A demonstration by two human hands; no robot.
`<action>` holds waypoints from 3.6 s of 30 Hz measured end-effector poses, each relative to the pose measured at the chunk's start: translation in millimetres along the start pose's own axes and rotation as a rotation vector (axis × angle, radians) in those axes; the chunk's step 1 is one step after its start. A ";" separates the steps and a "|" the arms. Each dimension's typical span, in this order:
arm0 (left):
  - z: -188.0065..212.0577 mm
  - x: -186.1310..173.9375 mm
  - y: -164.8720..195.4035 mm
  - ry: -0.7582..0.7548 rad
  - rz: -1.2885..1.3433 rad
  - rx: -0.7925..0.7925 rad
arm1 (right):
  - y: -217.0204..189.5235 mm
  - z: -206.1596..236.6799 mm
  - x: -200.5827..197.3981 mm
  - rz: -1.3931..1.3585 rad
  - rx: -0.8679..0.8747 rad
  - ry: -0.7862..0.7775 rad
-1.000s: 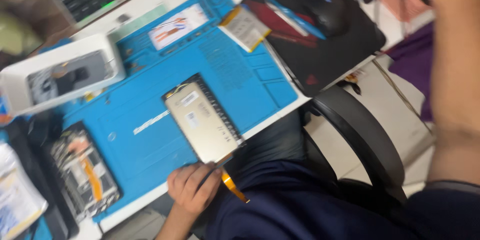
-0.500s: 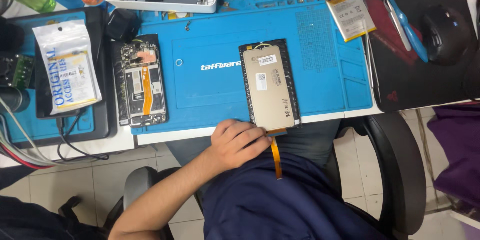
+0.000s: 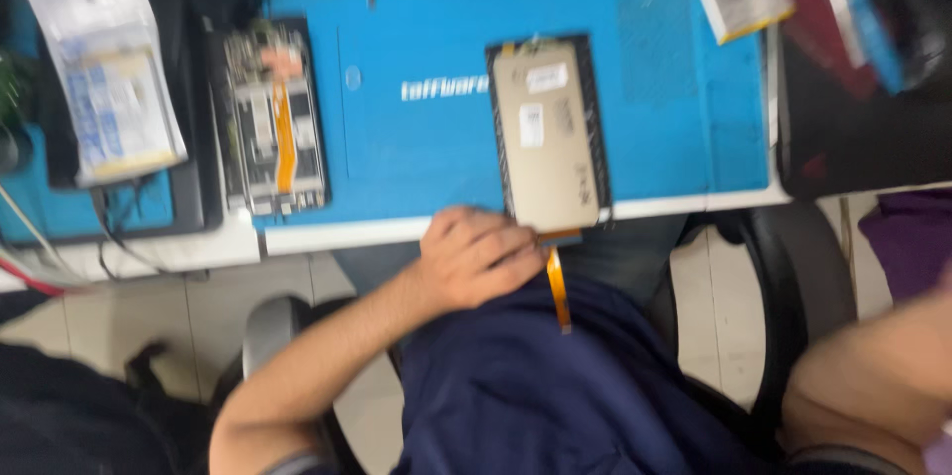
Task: The person pries the screen assembly off a disassembled smartphone using a metal pry bar, working the tool around the edge of the display. They then lift the frame, peel adhesive, and continue prying the midframe apart on the repair mat.
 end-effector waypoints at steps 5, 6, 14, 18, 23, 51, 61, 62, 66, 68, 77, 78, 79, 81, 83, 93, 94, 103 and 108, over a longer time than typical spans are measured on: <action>15.2 10.8 -1.9 0.028 -0.023 0.011 | 22.6 30.6 123.2 -0.193 0.026 -0.419; 18.2 12.7 -5.2 0.029 -0.019 0.029 | 27.7 34.4 134.8 -0.196 0.027 -0.437; 27.5 21.7 -17.2 0.029 0.017 0.073 | 47.8 59.7 165.2 0.031 -0.076 -0.553; 32.5 25.0 -21.1 0.017 0.029 0.072 | 51.0 59.5 174.0 0.037 -0.138 -0.663; 36.6 28.2 -23.6 0.017 0.026 0.068 | 52.2 57.3 175.6 0.063 -0.205 -0.729; 37.3 31.0 -25.9 0.013 0.026 0.058 | 51.5 60.2 179.1 0.125 -0.291 -0.730; 37.1 31.0 -26.3 0.019 0.032 0.052 | 51.7 61.0 179.6 0.112 -0.308 -0.706; 37.0 30.9 -26.5 0.020 0.036 0.052 | 51.0 60.7 179.8 0.112 -0.317 -0.702; 36.3 30.3 -26.4 0.008 0.037 0.052 | 48.5 59.7 181.3 0.117 -0.319 -0.699; 36.2 30.0 -26.0 0.005 0.033 0.053 | 47.4 59.3 181.6 0.119 -0.309 -0.693; 35.5 28.7 -23.3 0.020 0.033 0.051 | 44.9 64.7 181.8 0.126 -0.364 -0.654; 35.5 28.2 -22.7 0.022 0.033 0.052 | 44.8 65.6 182.3 0.121 -0.362 -0.651; 35.7 27.8 -22.5 0.025 0.032 0.054 | 44.7 66.4 183.0 0.116 -0.360 -0.647; 36.0 27.0 -21.7 0.027 0.032 0.058 | 44.6 67.6 183.8 0.107 -0.356 -0.637; 36.2 26.2 -21.1 0.027 0.030 0.061 | 44.9 68.9 183.7 0.096 -0.353 -0.627; 36.0 24.3 -19.2 0.042 0.019 0.059 | 53.0 46.3 152.1 -0.020 -0.180 -0.496; 35.4 23.7 -19.0 0.044 0.018 0.056 | 51.0 37.8 146.1 -0.023 -0.220 -0.446; 24.4 17.7 -17.1 0.044 0.017 0.071 | 62.8 -5.3 129.6 0.301 0.006 -0.424; 21.2 16.9 -16.0 0.055 0.018 0.060 | 60.1 -5.7 124.1 0.295 -0.009 -0.417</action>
Point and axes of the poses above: each hand's wrist, its own z-axis away from the middle knuckle, its own x-axis out of the palm, y = z × x, the point moved 7 cm from there along -z, towards the middle knuckle, and after that the axes turned 9 degrees about x, right-handed, at the moved point
